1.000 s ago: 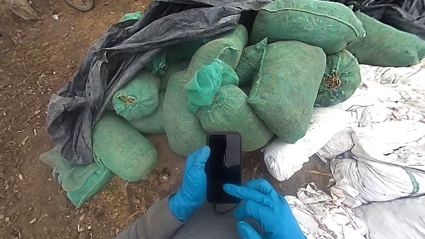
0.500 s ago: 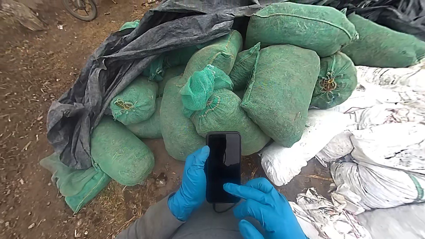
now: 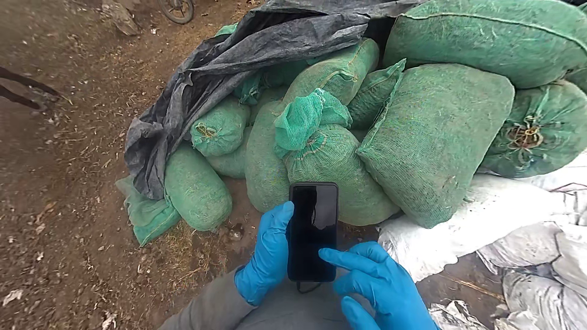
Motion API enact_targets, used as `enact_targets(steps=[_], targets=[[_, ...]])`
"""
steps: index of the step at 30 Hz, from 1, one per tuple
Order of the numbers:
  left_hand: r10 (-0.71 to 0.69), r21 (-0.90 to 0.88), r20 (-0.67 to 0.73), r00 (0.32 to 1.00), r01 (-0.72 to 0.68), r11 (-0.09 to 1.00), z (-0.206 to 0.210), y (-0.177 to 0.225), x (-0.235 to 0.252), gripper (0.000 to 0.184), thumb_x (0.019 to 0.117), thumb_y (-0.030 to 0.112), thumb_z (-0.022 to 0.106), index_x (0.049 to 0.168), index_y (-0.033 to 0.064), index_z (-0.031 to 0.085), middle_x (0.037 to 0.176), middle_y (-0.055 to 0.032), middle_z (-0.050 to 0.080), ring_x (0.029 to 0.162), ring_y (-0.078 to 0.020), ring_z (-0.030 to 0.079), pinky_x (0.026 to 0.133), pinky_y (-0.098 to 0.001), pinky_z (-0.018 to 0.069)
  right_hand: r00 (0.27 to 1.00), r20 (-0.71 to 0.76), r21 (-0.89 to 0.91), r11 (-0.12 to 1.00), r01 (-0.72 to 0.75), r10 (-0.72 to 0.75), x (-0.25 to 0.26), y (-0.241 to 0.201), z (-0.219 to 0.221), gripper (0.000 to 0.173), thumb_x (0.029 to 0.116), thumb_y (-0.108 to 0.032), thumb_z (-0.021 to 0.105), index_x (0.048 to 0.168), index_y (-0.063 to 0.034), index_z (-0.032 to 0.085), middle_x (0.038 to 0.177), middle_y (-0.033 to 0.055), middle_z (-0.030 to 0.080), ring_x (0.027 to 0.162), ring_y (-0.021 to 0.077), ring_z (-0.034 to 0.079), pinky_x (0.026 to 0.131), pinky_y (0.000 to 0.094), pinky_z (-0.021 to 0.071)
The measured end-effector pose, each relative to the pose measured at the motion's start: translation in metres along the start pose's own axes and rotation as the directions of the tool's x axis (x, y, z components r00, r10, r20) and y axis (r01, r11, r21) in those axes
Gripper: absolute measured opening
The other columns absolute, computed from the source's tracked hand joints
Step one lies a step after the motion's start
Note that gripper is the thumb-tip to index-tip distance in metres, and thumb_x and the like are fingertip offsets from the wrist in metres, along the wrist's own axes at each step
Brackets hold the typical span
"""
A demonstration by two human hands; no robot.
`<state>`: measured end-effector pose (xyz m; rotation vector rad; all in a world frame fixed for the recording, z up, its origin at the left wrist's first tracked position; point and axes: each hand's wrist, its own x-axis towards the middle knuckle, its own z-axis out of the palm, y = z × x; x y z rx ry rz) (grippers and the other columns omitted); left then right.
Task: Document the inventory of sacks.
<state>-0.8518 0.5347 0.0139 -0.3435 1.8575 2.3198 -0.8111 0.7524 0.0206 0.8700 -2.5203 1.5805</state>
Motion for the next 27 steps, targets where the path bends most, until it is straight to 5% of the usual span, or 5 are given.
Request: enact_targets(steps=[12,27], targets=[[-0.004,0.003,-0.138,0.990,0.004,1.000,-0.009,0.006,-0.008,0.049,0.1096,0.034,0.032,0.106,0.0049,0.071,0.097,-0.0163,0.073,0.090,-0.0235,0.073,0.082,-0.0443,0.0621,0.998,0.024,0.110,0.992,0.059,-0.062,0.018,0.017,0.005,0.039,0.1043,-0.044,0.042,0.085,-0.0225,0.068,0.133,-0.0063,0.069,0.114,0.0111,0.060,0.092,0.0301,0.0453],[-0.046,-0.050,-0.114,0.992,0.040,0.998,-0.018,0.012,0.037,0.049,0.1094,0.035,0.033,0.104,0.0046,0.071,0.096,-0.0159,0.074,0.090,-0.0226,0.073,0.083,-0.0429,0.0623,1.000,0.019,0.092,0.996,-0.003,0.002,0.056,0.032,0.008,0.038,0.1043,-0.042,0.042,0.086,-0.0217,0.069,0.132,-0.0055,0.069,0.114,0.0111,0.060,0.092,0.0296,0.0463]])
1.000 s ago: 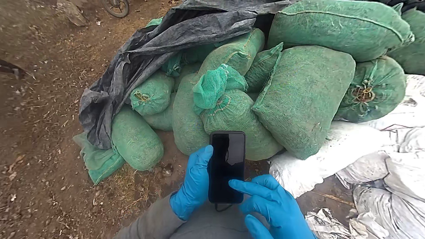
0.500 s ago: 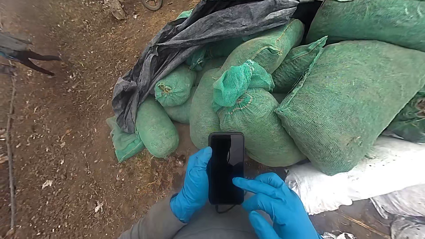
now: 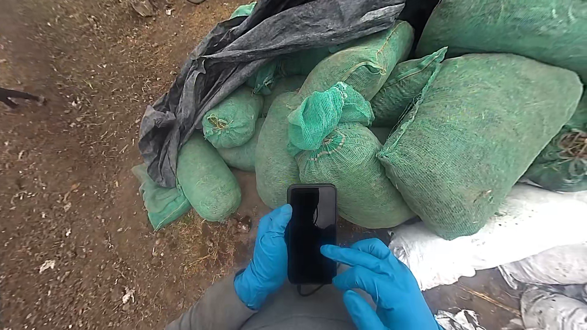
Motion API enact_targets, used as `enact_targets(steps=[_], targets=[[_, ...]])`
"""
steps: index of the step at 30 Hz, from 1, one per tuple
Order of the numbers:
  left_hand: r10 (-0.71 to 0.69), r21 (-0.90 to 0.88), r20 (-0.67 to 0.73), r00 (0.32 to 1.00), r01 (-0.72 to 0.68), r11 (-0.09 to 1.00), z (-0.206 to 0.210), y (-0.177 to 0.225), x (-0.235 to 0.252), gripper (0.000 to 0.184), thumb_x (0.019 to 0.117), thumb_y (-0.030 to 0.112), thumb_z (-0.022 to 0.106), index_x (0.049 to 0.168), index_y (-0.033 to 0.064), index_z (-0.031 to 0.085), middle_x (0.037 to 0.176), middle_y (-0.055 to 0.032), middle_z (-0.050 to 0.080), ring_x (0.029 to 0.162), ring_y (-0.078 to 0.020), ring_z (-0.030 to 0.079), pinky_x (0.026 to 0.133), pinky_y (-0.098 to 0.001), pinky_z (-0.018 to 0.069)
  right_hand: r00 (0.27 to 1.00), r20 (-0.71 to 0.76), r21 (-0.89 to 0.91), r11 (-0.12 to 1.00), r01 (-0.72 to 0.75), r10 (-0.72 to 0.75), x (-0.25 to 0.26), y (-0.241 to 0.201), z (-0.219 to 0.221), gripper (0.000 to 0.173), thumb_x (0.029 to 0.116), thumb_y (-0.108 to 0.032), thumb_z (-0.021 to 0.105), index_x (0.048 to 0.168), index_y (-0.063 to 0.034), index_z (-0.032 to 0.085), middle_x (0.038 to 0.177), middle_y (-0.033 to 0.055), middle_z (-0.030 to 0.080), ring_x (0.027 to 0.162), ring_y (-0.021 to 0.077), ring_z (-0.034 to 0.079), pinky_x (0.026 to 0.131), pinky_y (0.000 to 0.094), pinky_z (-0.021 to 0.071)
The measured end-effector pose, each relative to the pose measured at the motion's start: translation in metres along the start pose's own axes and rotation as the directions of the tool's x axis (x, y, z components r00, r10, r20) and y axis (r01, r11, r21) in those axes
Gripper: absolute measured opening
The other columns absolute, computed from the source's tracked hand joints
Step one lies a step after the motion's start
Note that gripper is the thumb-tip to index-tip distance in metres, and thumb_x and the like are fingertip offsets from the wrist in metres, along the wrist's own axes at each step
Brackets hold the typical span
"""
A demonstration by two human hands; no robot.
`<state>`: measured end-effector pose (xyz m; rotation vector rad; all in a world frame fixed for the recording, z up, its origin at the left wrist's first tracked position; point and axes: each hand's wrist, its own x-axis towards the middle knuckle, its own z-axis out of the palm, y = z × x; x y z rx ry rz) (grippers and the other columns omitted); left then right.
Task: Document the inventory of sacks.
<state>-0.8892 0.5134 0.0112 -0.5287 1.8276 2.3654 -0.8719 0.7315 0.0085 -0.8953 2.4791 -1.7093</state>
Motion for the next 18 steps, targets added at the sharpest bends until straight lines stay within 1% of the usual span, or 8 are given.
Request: enact_targets(steps=[8,11,18], targets=[[-0.037,-0.027,0.034,0.999,0.038,0.999,-0.017,0.010,0.059,0.050,0.1101,0.036,0.031,0.106,0.0055,0.071,0.095,-0.0152,0.073,0.089,-0.0226,0.073,0.081,-0.0430,0.0623,0.999,0.004,-0.055,0.997,-0.047,0.047,0.055,0.013,0.009,0.037,0.1044,-0.044,0.042,0.090,-0.0229,0.069,0.132,-0.0059,0.069,0.115,0.0108,0.060,0.092,0.0300,0.0476],[-0.028,-0.056,0.070,0.997,0.032,0.998,-0.023,0.020,0.087,0.053,0.1110,0.038,0.030,0.107,0.0059,0.071,0.096,-0.0152,0.073,0.090,-0.0230,0.073,0.081,-0.0433,0.0623,0.998,0.003,-0.070,0.995,-0.067,0.068,0.083,0.010,0.012,0.038,0.1044,-0.043,0.043,0.090,-0.0220,0.071,0.131,-0.0050,0.070,0.113,0.0109,0.061,0.092,0.0297,0.0471],[-0.038,-0.095,0.107,0.994,0.048,0.994,-0.030,0.048,0.143,0.052,0.1114,0.036,0.030,0.105,0.0057,0.072,0.096,-0.0152,0.074,0.090,-0.0236,0.073,0.081,-0.0443,0.0628,0.996,0.011,-0.155,0.984,-0.084,0.087,0.145,0.000,0.013,0.039,0.1045,-0.043,0.042,0.092,-0.0215,0.072,0.131,-0.0036,0.070,0.113,0.0117,0.060,0.092,0.0298,0.0467]])
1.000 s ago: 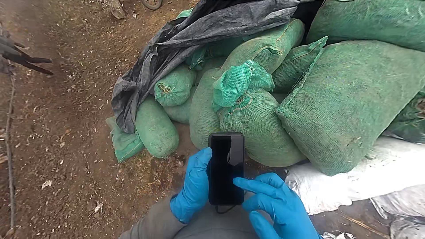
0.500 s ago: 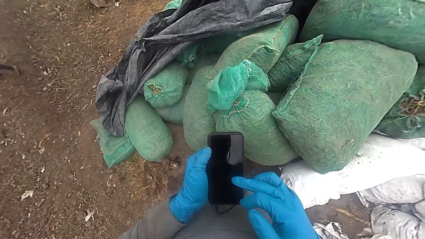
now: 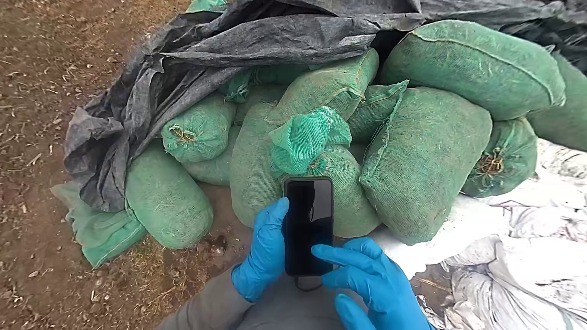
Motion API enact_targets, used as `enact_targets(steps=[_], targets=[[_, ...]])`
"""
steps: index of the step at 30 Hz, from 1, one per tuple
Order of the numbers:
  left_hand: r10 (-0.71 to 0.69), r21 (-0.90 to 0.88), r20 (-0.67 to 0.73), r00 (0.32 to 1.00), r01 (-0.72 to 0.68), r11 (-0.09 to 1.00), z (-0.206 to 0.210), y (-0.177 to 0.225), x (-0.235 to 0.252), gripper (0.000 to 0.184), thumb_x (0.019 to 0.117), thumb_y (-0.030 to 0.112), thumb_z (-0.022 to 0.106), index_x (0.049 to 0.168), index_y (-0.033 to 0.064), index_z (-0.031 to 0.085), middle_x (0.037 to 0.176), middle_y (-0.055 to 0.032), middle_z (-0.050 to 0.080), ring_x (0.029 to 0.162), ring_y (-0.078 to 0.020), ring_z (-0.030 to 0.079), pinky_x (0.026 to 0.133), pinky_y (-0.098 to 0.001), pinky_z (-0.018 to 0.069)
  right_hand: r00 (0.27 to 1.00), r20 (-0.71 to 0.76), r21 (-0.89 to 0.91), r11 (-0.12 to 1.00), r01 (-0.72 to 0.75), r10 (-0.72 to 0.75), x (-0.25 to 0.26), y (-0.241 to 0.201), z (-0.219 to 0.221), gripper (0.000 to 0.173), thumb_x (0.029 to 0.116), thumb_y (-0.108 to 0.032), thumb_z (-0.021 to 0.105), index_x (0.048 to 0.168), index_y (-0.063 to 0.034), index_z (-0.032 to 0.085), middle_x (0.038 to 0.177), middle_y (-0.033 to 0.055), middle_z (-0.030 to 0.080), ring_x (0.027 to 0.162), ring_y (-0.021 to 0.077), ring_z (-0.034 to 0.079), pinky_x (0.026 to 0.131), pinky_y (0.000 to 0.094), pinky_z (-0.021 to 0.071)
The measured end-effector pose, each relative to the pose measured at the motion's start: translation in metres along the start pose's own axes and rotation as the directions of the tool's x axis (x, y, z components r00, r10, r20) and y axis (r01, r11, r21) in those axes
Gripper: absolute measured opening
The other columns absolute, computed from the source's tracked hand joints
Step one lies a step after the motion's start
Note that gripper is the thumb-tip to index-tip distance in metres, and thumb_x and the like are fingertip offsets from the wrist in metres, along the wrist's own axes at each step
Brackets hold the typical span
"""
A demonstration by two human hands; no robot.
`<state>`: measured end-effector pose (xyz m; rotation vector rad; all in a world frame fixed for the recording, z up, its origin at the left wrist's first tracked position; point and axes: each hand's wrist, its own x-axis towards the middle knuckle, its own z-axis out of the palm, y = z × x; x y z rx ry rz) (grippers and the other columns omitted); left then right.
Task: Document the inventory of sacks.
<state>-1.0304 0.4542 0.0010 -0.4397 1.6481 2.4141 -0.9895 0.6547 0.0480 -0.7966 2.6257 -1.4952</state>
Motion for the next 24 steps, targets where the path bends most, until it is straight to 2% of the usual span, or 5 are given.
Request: enact_targets(steps=[7,11,14,19,24], targets=[[0.006,-0.001,0.053,0.999,-0.006,1.000,-0.008,0.013,0.033,0.053,0.1117,0.037,0.029,0.104,0.0061,0.072,0.096,-0.0146,0.073,0.090,-0.0234,0.073,0.079,-0.0435,0.0626,0.999,-0.001,-0.020,0.999,-0.035,0.035,0.029,-0.005,0.002,0.042,0.1052,-0.044,0.041,0.095,-0.0202,0.073,0.131,-0.0016,0.070,0.113,0.0124,0.060,0.093,0.0298,0.0461],[0.050,-0.024,0.044,0.998,-0.049,0.999,-0.007,0.017,0.043,0.053,0.1117,0.035,0.029,0.106,0.0047,0.071,0.098,-0.0159,0.073,0.092,-0.0244,0.073,0.082,-0.0447,0.0626,1.000,0.016,-0.045,0.999,0.002,-0.001,0.043,0.001,-0.002,0.041,0.1048,-0.044,0.041,0.096,-0.0210,0.074,0.131,-0.0026,0.070,0.113,0.0120,0.060,0.092,0.0297,0.0469],[0.069,-0.048,0.036,0.997,-0.068,0.997,-0.003,0.019,0.046,0.053,0.1118,0.035,0.027,0.108,0.0073,0.071,0.099,-0.0140,0.074,0.093,-0.0225,0.073,0.082,-0.0435,0.0627,0.999,0.024,-0.058,0.998,0.038,-0.037,0.049,0.005,-0.008,0.040,0.1046,-0.044,0.041,0.098,-0.0213,0.074,0.132,-0.0032,0.069,0.112,0.0119,0.060,0.091,0.0299,0.0468],[0.087,-0.069,0.002,0.996,-0.087,0.994,0.012,0.020,0.056,0.052,0.1122,0.032,0.026,0.110,0.0051,0.071,0.101,-0.0154,0.074,0.096,-0.0236,0.073,0.086,-0.0449,0.0623,0.999,-0.019,-0.089,0.995,0.046,-0.048,0.047,0.012,-0.020,0.039,0.1046,-0.044,0.042,0.101,-0.0211,0.074,0.132,-0.0022,0.069,0.112,0.0129,0.061,0.091,0.0297,0.0476],[0.103,-0.081,0.086,0.991,-0.096,0.992,0.027,0.011,0.061,0.052,0.1114,0.034,0.028,0.111,0.0050,0.071,0.103,-0.0163,0.074,0.097,-0.0251,0.073,0.086,-0.0462,0.0621,0.997,-0.079,-0.117,0.993,0.005,-0.014,0.030,0.016,-0.029,0.038,0.1047,-0.043,0.043,0.103,-0.0210,0.074,0.132,-0.0014,0.069,0.112,0.0137,0.061,0.091,0.0307,0.0484]])
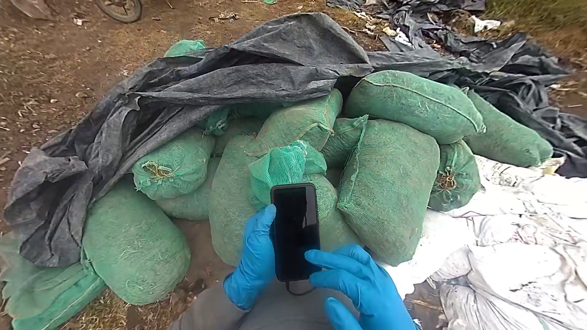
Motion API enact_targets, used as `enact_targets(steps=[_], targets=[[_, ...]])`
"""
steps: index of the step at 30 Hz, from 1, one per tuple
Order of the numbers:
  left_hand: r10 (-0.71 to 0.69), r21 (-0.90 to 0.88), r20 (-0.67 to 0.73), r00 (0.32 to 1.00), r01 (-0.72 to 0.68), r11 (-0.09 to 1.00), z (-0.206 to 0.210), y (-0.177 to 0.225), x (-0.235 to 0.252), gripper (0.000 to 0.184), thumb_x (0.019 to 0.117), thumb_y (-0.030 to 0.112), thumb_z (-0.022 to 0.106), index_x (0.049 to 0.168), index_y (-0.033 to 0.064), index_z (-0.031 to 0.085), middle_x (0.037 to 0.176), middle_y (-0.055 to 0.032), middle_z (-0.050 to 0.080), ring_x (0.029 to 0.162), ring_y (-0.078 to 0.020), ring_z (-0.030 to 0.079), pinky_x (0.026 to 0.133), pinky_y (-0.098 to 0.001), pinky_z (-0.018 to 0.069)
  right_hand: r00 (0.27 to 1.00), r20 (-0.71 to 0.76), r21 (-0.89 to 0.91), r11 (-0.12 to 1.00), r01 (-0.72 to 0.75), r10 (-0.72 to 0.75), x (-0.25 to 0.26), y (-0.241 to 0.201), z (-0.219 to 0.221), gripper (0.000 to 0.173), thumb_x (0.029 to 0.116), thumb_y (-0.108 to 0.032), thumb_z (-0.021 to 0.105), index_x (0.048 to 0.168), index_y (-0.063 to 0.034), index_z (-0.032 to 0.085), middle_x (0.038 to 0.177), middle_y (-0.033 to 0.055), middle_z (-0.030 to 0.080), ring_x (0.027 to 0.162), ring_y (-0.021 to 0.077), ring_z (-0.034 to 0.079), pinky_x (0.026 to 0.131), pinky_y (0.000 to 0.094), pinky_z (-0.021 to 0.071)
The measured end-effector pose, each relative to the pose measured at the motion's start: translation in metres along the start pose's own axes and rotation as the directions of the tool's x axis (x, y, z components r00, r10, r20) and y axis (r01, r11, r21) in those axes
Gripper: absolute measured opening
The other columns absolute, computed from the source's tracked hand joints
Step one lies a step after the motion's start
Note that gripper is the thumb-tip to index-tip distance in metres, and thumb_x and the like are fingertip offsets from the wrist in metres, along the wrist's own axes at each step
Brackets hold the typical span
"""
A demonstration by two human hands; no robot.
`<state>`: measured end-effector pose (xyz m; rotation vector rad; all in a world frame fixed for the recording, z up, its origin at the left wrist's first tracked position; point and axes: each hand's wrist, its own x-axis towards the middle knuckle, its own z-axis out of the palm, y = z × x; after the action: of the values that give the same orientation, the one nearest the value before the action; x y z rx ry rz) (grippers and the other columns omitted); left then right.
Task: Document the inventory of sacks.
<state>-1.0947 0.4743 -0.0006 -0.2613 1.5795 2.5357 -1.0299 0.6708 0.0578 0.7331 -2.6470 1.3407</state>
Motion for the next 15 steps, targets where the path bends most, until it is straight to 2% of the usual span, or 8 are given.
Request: enact_targets(steps=[15], targets=[[-0.067,0.073,0.137,0.988,0.058,0.996,0.019,-0.014,-0.006,0.053,0.1119,0.032,0.027,0.109,0.0040,0.071,0.101,-0.0168,0.074,0.096,-0.0247,0.073,0.087,-0.0451,0.0622,0.985,-0.121,-0.004,0.992,-0.122,0.121,-0.042,-0.005,0.003,0.038,0.1045,-0.044,0.044,0.107,-0.0210,0.074,0.133,-0.0008,0.069,0.113,0.0146,0.062,0.092,0.0327,0.0494]])
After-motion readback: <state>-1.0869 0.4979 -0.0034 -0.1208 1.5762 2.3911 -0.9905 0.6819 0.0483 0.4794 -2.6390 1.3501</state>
